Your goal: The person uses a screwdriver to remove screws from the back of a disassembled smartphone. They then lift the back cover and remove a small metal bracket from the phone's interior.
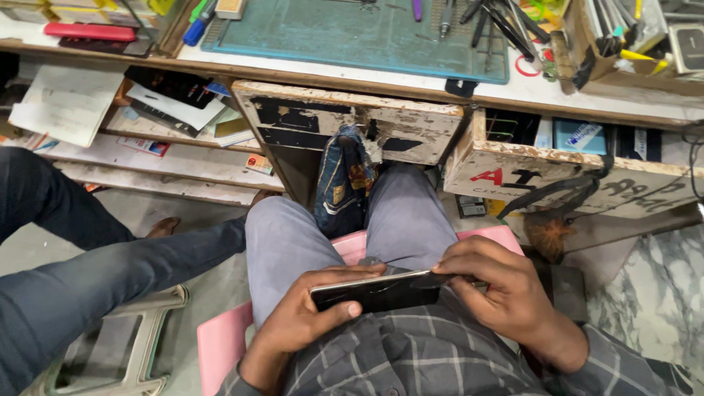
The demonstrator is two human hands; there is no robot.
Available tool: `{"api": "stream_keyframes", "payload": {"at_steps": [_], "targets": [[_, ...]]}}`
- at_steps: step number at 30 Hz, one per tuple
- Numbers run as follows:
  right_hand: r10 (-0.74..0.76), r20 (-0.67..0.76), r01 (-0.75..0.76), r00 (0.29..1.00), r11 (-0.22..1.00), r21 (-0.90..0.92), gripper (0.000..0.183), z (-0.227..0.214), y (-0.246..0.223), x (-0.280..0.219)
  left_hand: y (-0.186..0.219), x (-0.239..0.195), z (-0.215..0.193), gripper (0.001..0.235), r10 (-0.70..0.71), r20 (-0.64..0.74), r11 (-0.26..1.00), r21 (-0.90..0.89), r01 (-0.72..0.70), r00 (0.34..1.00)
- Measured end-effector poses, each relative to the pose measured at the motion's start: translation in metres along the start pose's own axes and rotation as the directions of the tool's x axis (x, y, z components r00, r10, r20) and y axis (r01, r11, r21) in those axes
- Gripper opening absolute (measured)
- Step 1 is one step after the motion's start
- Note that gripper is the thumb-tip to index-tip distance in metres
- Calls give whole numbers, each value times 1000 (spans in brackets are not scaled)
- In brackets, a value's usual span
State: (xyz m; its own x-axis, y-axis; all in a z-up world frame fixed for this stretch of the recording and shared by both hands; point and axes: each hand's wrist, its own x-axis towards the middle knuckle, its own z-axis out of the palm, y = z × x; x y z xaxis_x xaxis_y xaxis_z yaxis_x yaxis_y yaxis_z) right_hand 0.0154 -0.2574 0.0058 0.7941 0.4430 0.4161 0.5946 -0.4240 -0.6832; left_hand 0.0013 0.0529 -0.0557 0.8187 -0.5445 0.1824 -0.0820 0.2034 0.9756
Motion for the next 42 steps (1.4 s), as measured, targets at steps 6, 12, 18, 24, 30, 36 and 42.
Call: {"api": "stream_keyframes", "payload": {"at_steps": [6,12,18,24,30,36,42], "targets": [[-5,52,8,999,998,-67,33,-5,-10,1,6,-1,16,34,-172,-156,984,8,175,973],[-194,125,217,973,953,-210,38,-10,-13,6,9,1,21,30,-112,-175,986,101,131,978],[-315,119,330,941,935,-131,32,-1,-10,12,13,4,22,30,-156,-169,974,136,180,973],[-365,92,372,927,924,-87,30,11,-9,17,17,8,22,31,-149,-138,981,105,164,979],[-395,80,400,915,914,-66,30,25,-18,25,19,13,23,30,-21,-117,973,227,47,993],[-424,71,429,903,901,-69,28,32,-26,32,22,12,25,33,-61,-135,983,164,83,989],[-516,57,518,855,840,-161,29,38,-33,42,21,16,24,49,42,-118,912,411,10,992]]}}
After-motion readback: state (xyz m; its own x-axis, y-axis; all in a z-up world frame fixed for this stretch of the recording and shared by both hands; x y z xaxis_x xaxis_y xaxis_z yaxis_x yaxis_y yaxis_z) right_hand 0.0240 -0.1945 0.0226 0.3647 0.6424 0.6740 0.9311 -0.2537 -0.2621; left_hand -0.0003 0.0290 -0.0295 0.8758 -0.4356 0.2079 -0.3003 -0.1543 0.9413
